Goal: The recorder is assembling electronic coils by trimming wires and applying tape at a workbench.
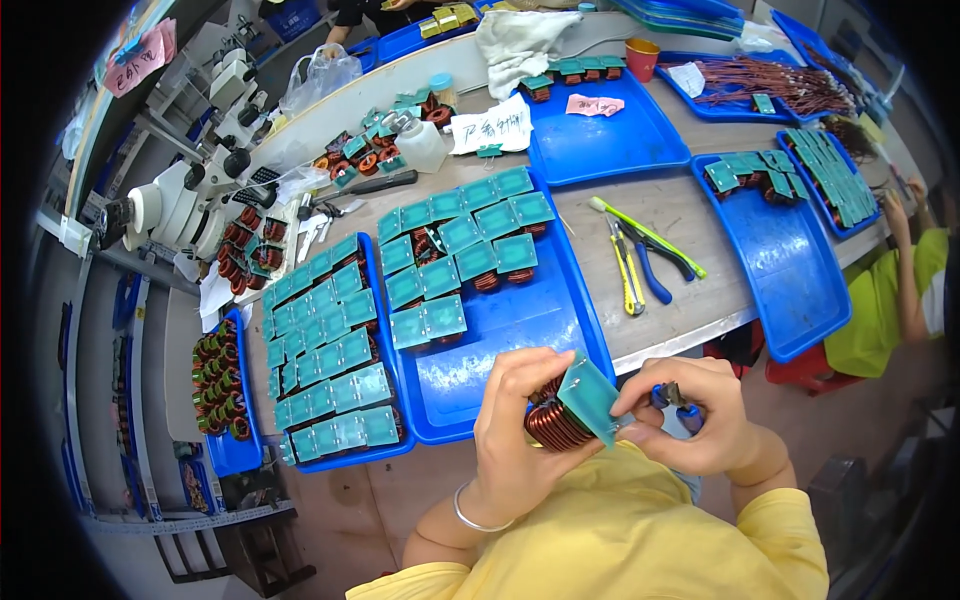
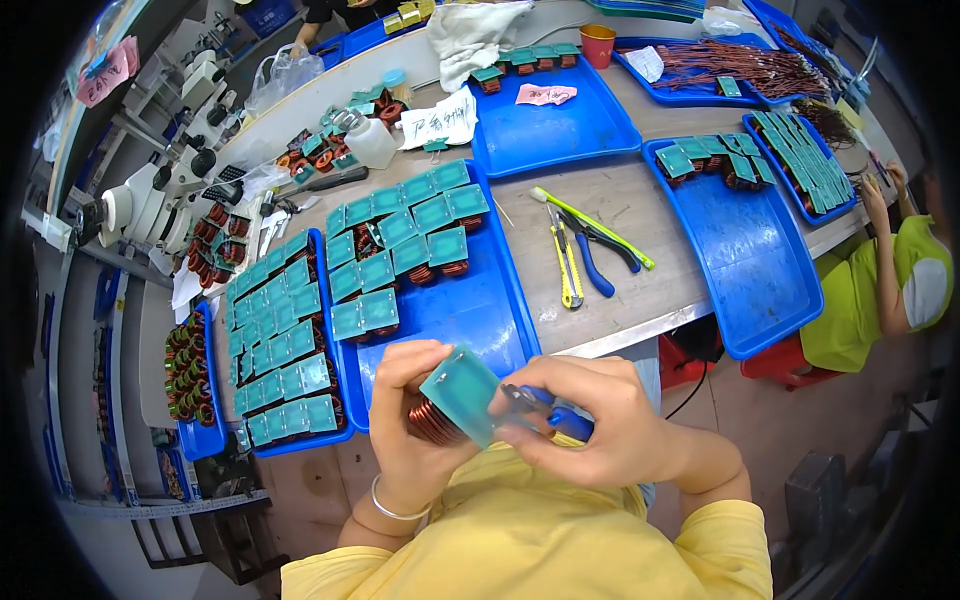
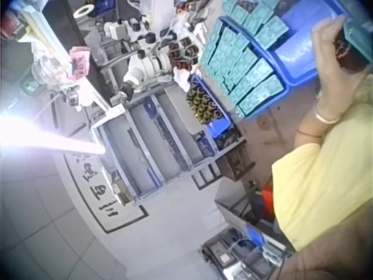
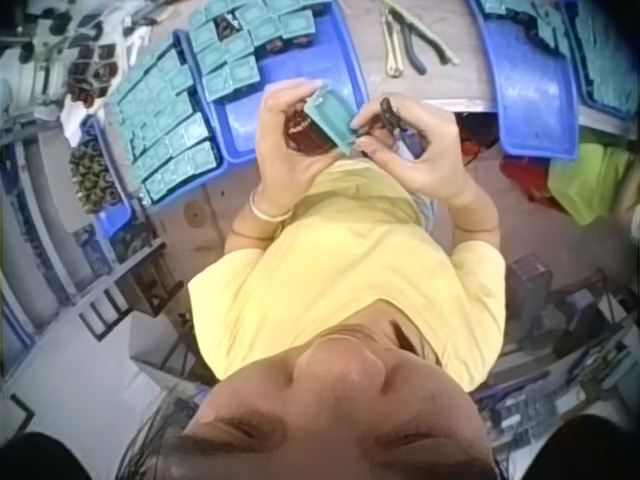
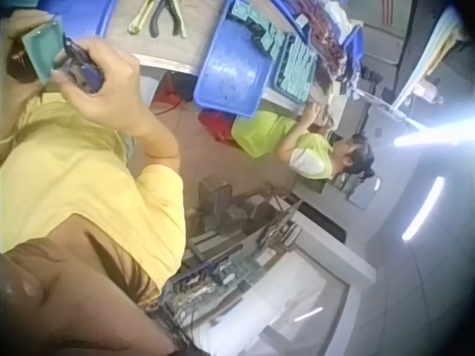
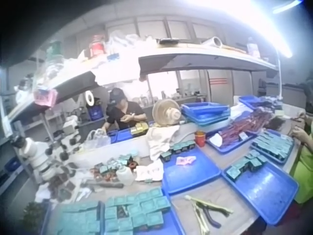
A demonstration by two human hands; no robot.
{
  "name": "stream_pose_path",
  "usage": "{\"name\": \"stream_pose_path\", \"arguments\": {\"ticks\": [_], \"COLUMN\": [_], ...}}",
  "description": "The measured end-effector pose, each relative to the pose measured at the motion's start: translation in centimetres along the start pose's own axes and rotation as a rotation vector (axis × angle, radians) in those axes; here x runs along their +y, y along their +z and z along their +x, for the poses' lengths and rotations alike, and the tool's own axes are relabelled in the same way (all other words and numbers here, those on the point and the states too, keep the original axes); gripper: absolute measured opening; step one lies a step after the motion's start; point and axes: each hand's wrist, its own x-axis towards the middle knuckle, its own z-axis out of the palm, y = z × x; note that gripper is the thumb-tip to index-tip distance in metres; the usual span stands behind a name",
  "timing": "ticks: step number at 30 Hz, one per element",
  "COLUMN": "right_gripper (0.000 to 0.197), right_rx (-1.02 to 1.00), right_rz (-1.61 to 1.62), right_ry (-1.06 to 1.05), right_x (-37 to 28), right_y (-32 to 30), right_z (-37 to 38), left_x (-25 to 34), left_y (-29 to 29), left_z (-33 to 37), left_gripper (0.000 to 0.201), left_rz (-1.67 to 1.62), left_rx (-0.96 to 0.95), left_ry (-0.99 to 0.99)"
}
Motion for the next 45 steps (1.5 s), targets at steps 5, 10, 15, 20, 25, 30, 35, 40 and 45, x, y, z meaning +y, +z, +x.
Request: {"name": "stream_pose_path", "arguments": {"ticks": [5,10,15,20,25,30,35,40,45], "right_gripper": [0.016,0.016,0.019,0.045,0.047,0.048,0.046,0.047,0.048], "right_rx": [-0.006,-0.022,-0.033,0.172,0.043,-0.135,-0.184,-0.230,-0.241], "right_rz": [-0.001,-0.012,-0.093,0.236,-0.053,-0.634,-0.759,-0.778,-0.793], "right_ry": [-0.009,-0.004,-0.028,0.164,-0.019,-0.164,-0.185,-0.192,-0.263], "right_x": [0.3,0.4,0.5,-0.3,1.4,1.3,0.9,0.5,0.5], "right_y": [0.1,0.1,0.0,-0.5,-1.7,-1.6,-1.9,-2.3,-2.5], "right_z": [0.0,0.2,0.5,0.5,0.7,0.6,0.4,-0.1,-0.6], "left_x": [0.0,0.1,0.3,0.3,0.7,-0.1,-0.1,0.2,0.5], "left_y": [0.0,-0.2,-0.2,-0.6,-1.0,-0.6,-0.9,-1.1,-1.1], "left_z": [0.0,0.2,0.5,0.4,1.3,0.6,0.7,0.5,0.6], "left_gripper": [0.064,0.066,0.068,0.063,0.057,0.066,0.064,0.067,0.067], "left_rz": [0.001,0.019,0.186,-0.175,-0.822,-0.639,-0.552,-0.353,-0.214], "left_rx": [-0.017,-0.039,0.031,-0.048,-0.152,-0.109,-0.177,-0.186,-0.185], "left_ry": [-0.029,-0.037,0.091,-0.207,-0.749,-0.591,-0.468,-0.331,-0.236]}}
